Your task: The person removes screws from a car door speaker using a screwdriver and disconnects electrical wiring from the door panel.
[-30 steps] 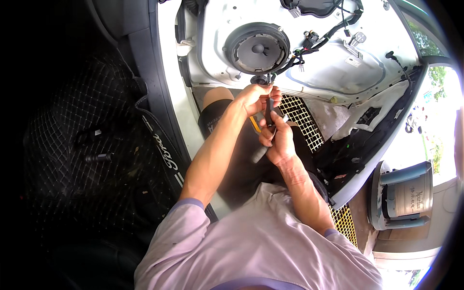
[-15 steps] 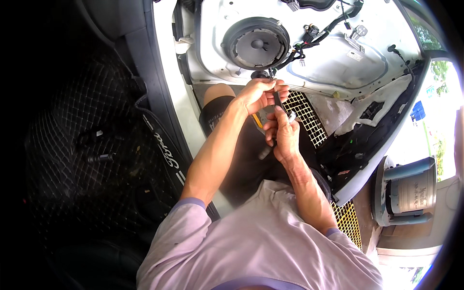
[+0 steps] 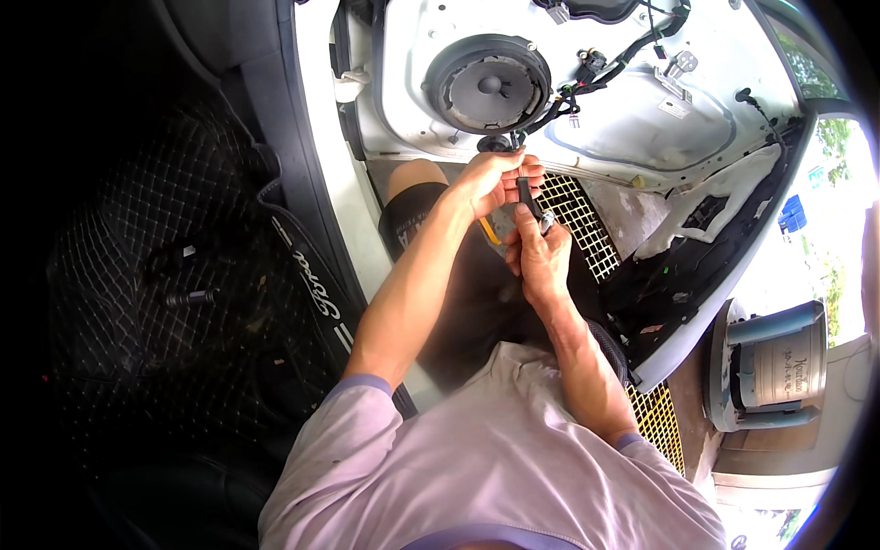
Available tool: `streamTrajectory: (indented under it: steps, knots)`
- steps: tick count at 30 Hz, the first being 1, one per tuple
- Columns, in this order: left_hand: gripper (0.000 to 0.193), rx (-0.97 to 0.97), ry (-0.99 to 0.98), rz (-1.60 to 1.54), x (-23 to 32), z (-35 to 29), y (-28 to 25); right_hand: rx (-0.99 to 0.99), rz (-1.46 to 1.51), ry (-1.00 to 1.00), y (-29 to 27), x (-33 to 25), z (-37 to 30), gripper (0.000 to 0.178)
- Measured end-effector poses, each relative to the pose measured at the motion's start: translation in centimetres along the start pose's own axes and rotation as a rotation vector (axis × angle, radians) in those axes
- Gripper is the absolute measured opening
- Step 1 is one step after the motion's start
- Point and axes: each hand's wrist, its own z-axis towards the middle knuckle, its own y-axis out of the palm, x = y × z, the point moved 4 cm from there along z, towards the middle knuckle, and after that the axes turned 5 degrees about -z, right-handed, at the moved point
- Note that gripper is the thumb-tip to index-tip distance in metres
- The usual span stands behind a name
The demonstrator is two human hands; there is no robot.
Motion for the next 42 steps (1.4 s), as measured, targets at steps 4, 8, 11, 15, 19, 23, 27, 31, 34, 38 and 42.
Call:
streamTrajectory:
  steps: [4, 8, 11, 15, 19, 23, 27, 31, 34, 38, 42]
  knots:
    - [0.022, -0.222, -0.032, -0.103, 0.1, 0.0, -0.2, -0.117, 0.377, 0.273, 0.9, 0.1, -0.4, 0.030]
    - [0.022, -0.066, -0.031, -0.045, -0.1, 0.7, -0.7, -0.104, 0.257, 0.242, 0.5, -0.2, -0.3, 0.030]
    - [0.039, 0.083, -0.006, 0.146, 0.0, 0.7, -0.7, 0.059, -0.082, 0.011, -0.9, -0.6, 0.2, 0.032]
    - [0.029, 0.084, -0.001, 0.161, -0.3, 1.0, -1.0, 0.134, -0.465, -0.255, -0.6, -1.8, 0.4, 0.032]
    - [0.033, -0.105, -0.037, 0.001, -0.3, -0.1, 0.6, 0.047, 0.013, -0.024, -0.6, -1.2, 0.8, 0.030]
    - [0.027, -0.077, -0.003, -0.135, -0.4, 0.3, -0.5, -0.111, 0.341, 0.234, 0.8, -0.2, 0.3, 0.025]
    - [0.024, 0.125, 0.014, 0.061, 0.1, 0.0, 0.3, 0.012, 0.201, 0.162, -0.3, 0.3, 0.2, 0.027]
    - [0.023, 0.193, 0.140, 0.051, 0.5, 0.2, 0.3, 0.058, -0.166, -0.083, -0.8, -0.8, 0.4, 0.035]
    - [0.025, 0.091, 0.195, -0.110, -0.4, 0.5, 1.0, 0.088, -0.268, -0.068, 0.1, -1.7, 0.0, 0.040]
    - [0.024, 0.125, 0.112, -0.164, -1.0, 1.4, 1.0, 0.286, -0.727, -0.673, 1.1, -3.0, -1.7, 0.038]
    - [0.023, 0.131, 0.152, -0.205, -1.0, 1.4, 1.4, 0.342, -0.752, -0.654, 0.0, -3.1, -2.1, 0.030]
